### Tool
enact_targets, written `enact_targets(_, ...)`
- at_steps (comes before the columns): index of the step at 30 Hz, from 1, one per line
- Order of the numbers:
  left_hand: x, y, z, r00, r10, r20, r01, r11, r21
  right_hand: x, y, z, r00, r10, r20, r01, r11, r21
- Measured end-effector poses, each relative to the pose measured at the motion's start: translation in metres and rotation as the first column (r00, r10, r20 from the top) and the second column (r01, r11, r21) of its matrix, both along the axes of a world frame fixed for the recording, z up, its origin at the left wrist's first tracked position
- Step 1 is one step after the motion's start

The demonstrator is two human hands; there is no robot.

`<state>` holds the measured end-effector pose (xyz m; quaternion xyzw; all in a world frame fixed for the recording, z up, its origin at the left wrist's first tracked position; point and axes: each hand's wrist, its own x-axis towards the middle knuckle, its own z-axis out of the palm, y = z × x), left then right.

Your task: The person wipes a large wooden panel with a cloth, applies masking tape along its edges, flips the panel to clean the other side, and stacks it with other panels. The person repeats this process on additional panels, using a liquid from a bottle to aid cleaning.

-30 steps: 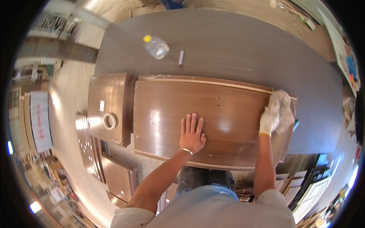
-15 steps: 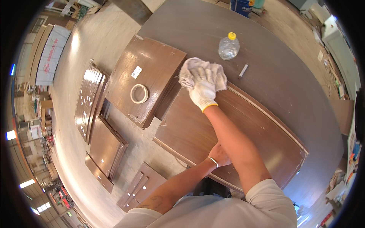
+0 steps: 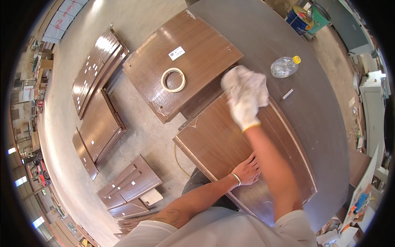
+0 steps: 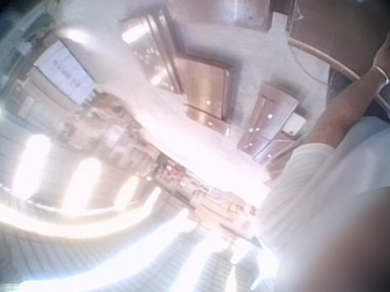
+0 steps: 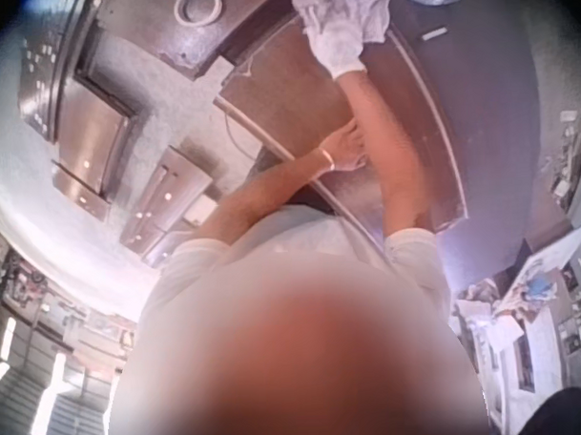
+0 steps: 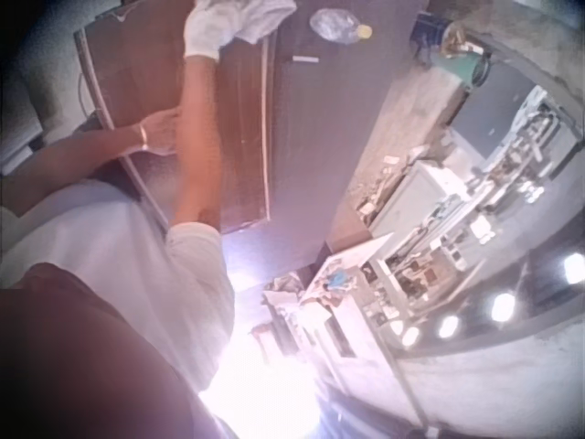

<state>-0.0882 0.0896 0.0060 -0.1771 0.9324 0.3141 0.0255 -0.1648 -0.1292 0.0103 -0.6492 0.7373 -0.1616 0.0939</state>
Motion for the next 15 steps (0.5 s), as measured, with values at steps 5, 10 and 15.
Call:
enact_targets(5,-0.001,0.001,-0.012,0.963,0.091,-0.254,-0.132,0.980,-0.151,0.133,0.101,0.003,0.382,0.648,-0.659,-0.781,0.607,0.144)
enact_targets(10,0.000,0.004,-0.007,0.976,0.123,-0.179,-0.147,0.981,-0.127,0.033,0.031,0.036,0.934,0.349,0.073,-0.353,0.934,0.047)
enact_targets(15,0.001,0.005,-0.013,0.960,0.095,-0.263,-0.143,0.975,-0.170,0.076,0.051,0.018,0.974,0.154,0.167,-0.120,0.973,-0.199)
